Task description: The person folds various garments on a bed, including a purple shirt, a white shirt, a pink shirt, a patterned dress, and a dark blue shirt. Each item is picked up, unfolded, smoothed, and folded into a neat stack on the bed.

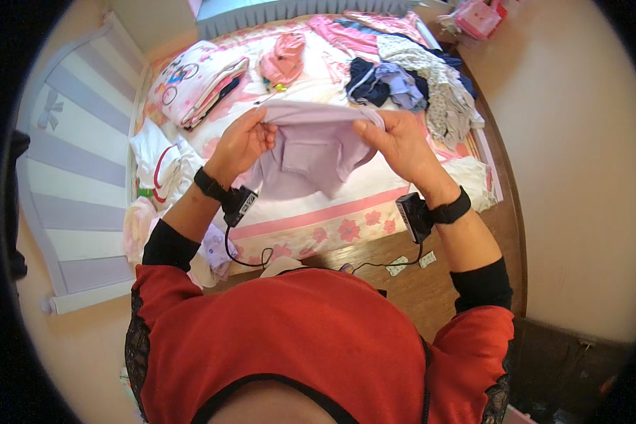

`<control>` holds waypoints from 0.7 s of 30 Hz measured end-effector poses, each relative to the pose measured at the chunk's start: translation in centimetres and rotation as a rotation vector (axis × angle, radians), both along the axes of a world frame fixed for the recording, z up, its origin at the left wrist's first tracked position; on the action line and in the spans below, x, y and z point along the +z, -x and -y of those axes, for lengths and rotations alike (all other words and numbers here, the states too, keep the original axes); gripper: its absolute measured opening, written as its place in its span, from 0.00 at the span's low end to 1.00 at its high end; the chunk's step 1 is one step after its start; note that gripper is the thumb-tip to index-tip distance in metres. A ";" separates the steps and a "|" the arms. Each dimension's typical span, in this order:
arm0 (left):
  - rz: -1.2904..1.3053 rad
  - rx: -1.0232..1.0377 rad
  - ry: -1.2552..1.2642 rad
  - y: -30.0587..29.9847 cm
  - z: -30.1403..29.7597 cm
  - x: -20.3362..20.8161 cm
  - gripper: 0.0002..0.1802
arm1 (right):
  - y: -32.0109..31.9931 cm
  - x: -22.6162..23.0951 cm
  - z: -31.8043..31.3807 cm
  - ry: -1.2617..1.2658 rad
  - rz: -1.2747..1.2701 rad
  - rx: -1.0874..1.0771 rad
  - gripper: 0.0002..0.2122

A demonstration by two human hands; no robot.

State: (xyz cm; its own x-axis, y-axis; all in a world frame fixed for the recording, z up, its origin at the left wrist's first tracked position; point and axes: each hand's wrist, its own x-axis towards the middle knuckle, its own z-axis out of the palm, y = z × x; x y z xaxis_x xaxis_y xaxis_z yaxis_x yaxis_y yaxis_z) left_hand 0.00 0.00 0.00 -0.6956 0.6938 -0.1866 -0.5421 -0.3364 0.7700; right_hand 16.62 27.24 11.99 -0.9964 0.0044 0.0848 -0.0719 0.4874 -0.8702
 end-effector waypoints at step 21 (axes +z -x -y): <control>0.225 -0.575 -0.271 -20.2 -21.6 6.1 0.14 | -18.7 -0.1 -2.1 -0.410 -0.170 -0.254 0.18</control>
